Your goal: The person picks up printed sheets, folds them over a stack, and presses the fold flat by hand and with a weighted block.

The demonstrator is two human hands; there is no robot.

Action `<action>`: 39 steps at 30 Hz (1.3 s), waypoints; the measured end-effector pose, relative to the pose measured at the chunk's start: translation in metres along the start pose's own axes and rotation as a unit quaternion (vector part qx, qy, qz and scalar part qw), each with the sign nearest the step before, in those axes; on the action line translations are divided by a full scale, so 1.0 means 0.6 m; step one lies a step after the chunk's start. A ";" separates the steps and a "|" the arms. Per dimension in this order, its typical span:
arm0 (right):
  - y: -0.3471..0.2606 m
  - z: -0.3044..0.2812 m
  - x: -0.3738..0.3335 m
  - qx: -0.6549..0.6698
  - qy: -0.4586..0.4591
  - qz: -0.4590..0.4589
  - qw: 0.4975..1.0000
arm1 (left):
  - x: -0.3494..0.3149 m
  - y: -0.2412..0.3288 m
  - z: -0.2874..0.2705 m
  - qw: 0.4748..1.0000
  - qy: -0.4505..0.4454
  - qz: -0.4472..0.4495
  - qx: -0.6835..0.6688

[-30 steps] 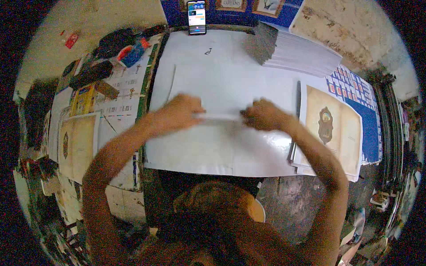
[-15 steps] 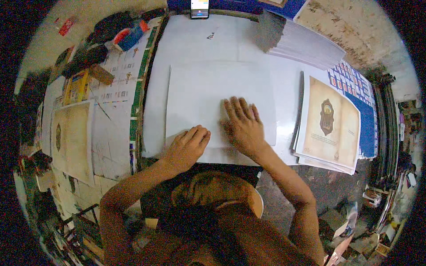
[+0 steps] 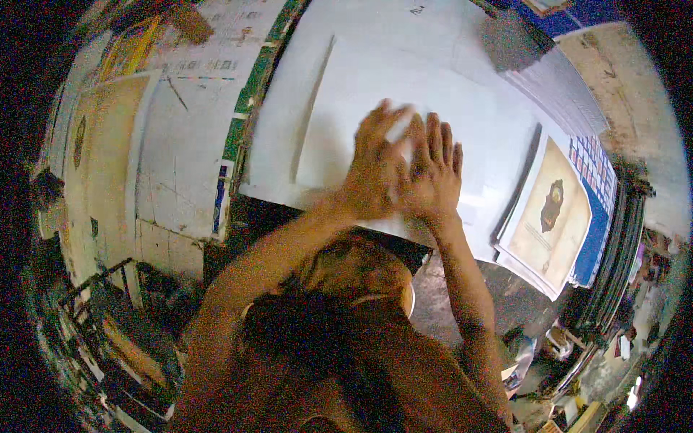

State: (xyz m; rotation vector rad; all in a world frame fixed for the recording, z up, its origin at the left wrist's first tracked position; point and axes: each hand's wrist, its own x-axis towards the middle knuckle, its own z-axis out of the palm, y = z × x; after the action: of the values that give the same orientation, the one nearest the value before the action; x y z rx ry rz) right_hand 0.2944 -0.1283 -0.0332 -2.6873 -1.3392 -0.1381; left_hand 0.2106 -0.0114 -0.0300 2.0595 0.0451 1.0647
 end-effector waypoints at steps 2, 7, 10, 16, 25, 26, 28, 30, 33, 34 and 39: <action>-0.007 0.010 -0.002 -0.029 -0.008 -0.005 1.000 | -0.017 -0.014 -0.010 1.000 -0.014 -0.016 -0.005; -0.006 0.035 0.006 -0.035 -0.009 -0.030 0.999 | 0.012 0.053 -0.052 0.985 0.020 -0.026 -0.168; -0.004 0.018 -0.009 -0.048 0.026 -0.052 0.997 | 0.056 0.066 -0.025 0.945 -0.276 -0.174 0.016; 0.041 -0.016 0.030 -0.015 -0.055 -0.087 0.995 | -0.022 -0.019 0.003 0.983 -0.034 -0.113 0.140; -0.270 -0.184 0.389 0.129 0.149 -0.324 0.925 | -0.028 -0.029 0.009 0.933 -0.110 -0.071 0.335; -0.345 -0.223 0.397 0.218 -0.078 -0.255 0.939 | -0.033 -0.028 -0.004 0.933 -0.117 -0.087 0.329; -0.384 -0.129 0.489 0.121 0.198 -0.386 0.893 | -0.026 -0.017 0.021 0.938 -0.124 -0.064 0.316; -0.456 -0.079 0.478 0.110 0.135 -0.372 0.912 | -0.070 -0.044 0.027 0.910 -0.145 -0.056 0.383; -0.500 -0.018 0.443 0.113 0.169 -0.306 0.930 | -0.073 -0.059 0.009 0.962 -0.080 -0.110 0.237; -0.474 -0.017 0.466 0.165 0.139 -0.276 0.937 | -0.049 -0.051 0.018 0.966 -0.090 -0.081 0.228; -0.342 -0.027 0.466 0.302 0.202 -0.317 0.876 | -0.020 -0.014 0.059 0.987 -0.016 -0.013 0.159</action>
State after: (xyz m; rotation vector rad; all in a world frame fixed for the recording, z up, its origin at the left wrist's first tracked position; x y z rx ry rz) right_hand 0.2978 0.2110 0.0390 -1.5422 -1.6977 -0.2724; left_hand 0.2303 -0.0328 -0.0554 2.3538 0.2386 1.0623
